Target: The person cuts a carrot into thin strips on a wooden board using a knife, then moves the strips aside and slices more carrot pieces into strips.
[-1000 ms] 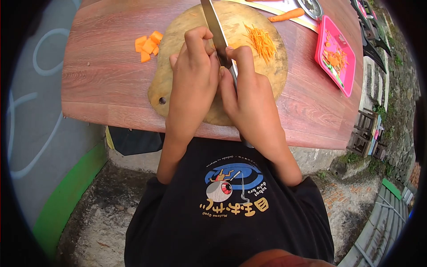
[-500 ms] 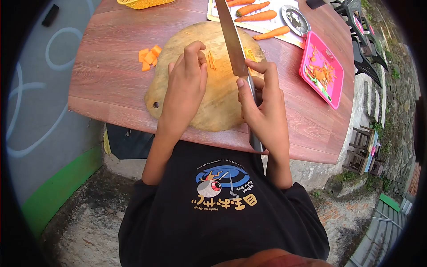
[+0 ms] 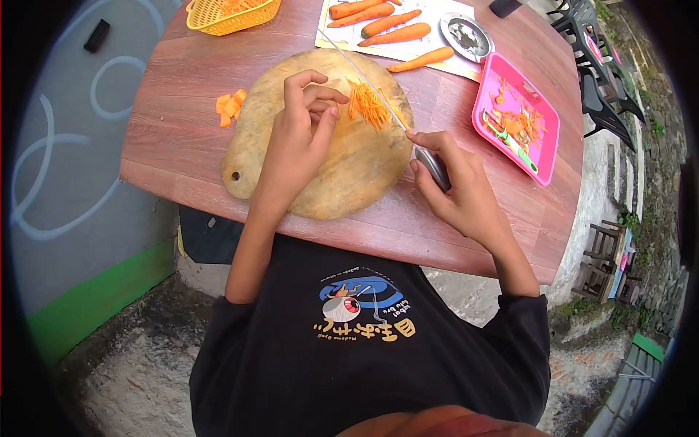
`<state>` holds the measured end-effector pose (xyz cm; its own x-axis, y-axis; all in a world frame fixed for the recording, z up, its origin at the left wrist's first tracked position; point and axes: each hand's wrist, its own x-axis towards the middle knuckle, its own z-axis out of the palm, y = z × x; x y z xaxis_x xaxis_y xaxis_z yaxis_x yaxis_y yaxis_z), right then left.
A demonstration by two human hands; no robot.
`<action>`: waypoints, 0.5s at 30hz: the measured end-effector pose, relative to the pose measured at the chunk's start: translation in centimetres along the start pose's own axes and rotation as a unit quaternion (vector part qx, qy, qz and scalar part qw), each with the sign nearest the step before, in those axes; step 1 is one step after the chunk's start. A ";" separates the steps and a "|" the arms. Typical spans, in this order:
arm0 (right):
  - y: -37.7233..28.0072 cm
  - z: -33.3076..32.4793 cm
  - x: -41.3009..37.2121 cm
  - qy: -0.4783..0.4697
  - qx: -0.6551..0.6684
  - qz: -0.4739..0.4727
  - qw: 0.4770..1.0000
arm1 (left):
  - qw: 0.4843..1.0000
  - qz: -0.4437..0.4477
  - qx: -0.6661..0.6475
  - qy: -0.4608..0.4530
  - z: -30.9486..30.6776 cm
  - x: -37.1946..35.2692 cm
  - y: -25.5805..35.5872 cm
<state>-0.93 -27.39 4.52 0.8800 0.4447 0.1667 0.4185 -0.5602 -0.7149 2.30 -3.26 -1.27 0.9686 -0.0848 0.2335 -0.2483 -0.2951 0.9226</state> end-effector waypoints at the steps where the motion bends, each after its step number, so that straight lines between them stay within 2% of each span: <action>1: 0.6 0.1 -0.1 -0.001 -0.014 -0.053 0.999 | 0.999 -0.007 -0.022 0.031 -0.1 -0.3 -0.1; 2: 1.0 -0.1 -0.1 0.000 -0.009 -0.055 0.998 | 0.997 -0.013 -0.044 0.063 -0.3 -0.6 -0.1; 3: 1.3 -0.2 -0.1 -0.022 -0.058 -0.072 0.995 | 0.997 -0.013 -0.038 0.064 -0.7 -0.9 -0.1; 4: 1.6 -0.2 -0.1 -0.043 -0.108 -0.089 0.989 | 0.993 -0.013 -0.048 0.111 -1.3 -1.3 -0.2; 5: 1.5 -0.2 0.0 -0.040 -0.103 -0.092 0.990 | 0.986 -0.013 -0.057 0.156 -1.8 -1.6 -0.1; 6: 1.1 -0.3 0.2 -0.066 -0.172 -0.074 0.980 | 0.987 -0.010 -0.051 0.155 -2.5 -1.9 0.2; 7: 1.0 -0.4 0.2 -0.092 -0.240 -0.054 0.965 | 0.978 0.007 -0.033 0.208 -3.1 -2.1 0.6; 8: 1.3 -0.2 0.2 -0.089 -0.236 -0.054 0.966 | 0.965 0.023 -0.015 0.260 -3.6 -2.3 0.9; 10: 2.2 0.1 0.5 -0.065 -0.285 -0.117 0.949 | 0.964 0.051 0.016 0.262 -4.6 -2.1 1.0; 12: 2.6 0.2 0.8 -0.069 -0.282 -0.138 0.947 | 0.961 0.086 0.053 0.259 -5.2 -1.6 2.1; 14: 3.3 0.5 1.2 -0.066 -0.277 -0.155 0.946 | 0.968 0.087 0.226 0.072 -5.2 -0.8 4.1; 15: 3.7 0.8 1.3 -0.046 -0.275 -0.188 0.942 | 0.966 0.093 0.234 0.064 -4.8 -0.4 4.5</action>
<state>1.57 -28.31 1.53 0.6336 0.7288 0.2596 0.7721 -0.6170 -0.1523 0.88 0.06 4.28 0.8927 -0.0680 0.4456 -0.3657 -0.6871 0.6278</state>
